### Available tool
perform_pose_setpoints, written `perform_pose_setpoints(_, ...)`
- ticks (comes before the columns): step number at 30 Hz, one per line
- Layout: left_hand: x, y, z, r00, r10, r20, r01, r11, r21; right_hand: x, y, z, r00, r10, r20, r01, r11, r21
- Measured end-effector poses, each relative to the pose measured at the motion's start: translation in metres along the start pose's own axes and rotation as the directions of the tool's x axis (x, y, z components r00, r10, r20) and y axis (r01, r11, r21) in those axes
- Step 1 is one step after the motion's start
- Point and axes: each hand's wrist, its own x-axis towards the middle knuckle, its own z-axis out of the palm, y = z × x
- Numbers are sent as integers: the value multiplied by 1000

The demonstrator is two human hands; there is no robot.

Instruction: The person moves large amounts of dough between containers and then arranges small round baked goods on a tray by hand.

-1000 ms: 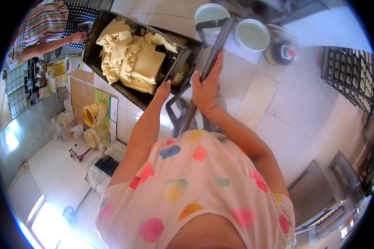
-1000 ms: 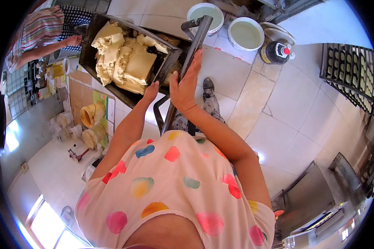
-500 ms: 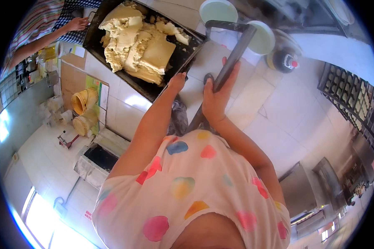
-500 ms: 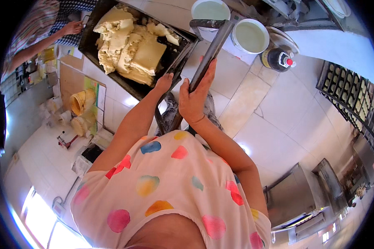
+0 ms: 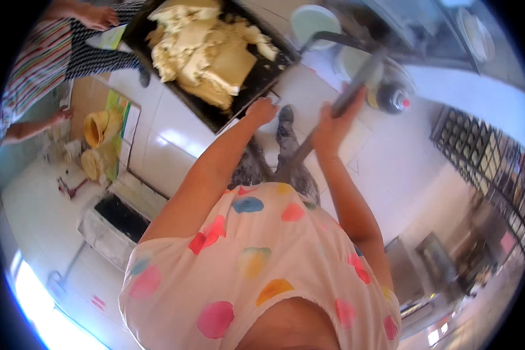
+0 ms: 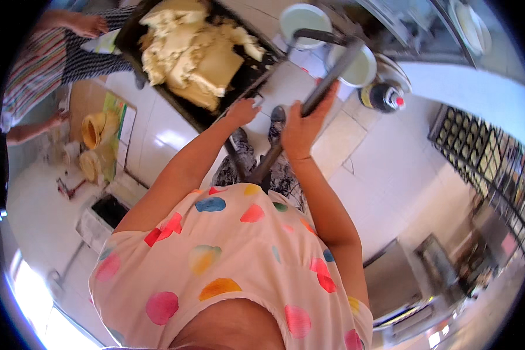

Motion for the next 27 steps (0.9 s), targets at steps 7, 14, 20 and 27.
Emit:
perform_pose_setpoints(7, -104, -55, -56, 902, 52, -429, -258, 860, -440, 2, 12, -8, 995, -96, -26, 92, 986, -141)
perform_pose_setpoints(14, -254, -180, -53, 878, -215, -427, -40, 858, -513, 11, 6, -16, 984, -177, -21, 152, 894, -421)
perform_pose_setpoints(20, -309, -252, -6, 870, -350, -346, 137, 848, -511, 9, 2, -14, 981, -192, -11, 162, 853, -496)
perform_pose_setpoints(27, -305, -225, -3, 956, -207, -208, 89, 880, -466, 6, -8, -5, 983, -185, -3, 161, 864, -477)
